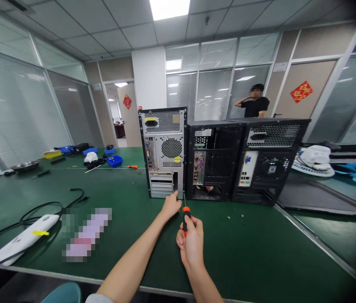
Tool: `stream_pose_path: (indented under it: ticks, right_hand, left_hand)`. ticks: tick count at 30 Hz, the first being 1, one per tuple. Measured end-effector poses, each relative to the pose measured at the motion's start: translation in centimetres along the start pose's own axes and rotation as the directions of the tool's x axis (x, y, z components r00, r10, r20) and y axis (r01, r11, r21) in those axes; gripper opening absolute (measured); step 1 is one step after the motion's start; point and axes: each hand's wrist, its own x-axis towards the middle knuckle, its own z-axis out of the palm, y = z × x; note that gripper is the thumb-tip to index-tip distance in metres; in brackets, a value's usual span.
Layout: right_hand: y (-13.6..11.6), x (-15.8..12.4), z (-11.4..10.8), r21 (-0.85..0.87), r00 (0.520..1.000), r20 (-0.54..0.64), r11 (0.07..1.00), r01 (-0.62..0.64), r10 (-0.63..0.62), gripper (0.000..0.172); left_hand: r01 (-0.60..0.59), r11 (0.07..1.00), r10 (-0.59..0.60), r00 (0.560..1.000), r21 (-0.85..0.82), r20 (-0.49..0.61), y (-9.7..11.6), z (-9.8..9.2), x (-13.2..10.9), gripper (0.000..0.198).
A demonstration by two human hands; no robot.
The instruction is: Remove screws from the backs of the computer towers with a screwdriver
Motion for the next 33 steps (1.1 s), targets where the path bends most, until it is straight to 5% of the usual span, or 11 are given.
stream_pose_path:
  ticks: [33]
  right_hand:
    - [-0.55,-0.40,0.59,0.148,0.998,0.019,0.987,-0.058,0.056,0.032]
  left_hand:
    - [0.016,1.000,-0.016,1.000,-0.020,0.001,0.08,-0.08,-0.21,0.051]
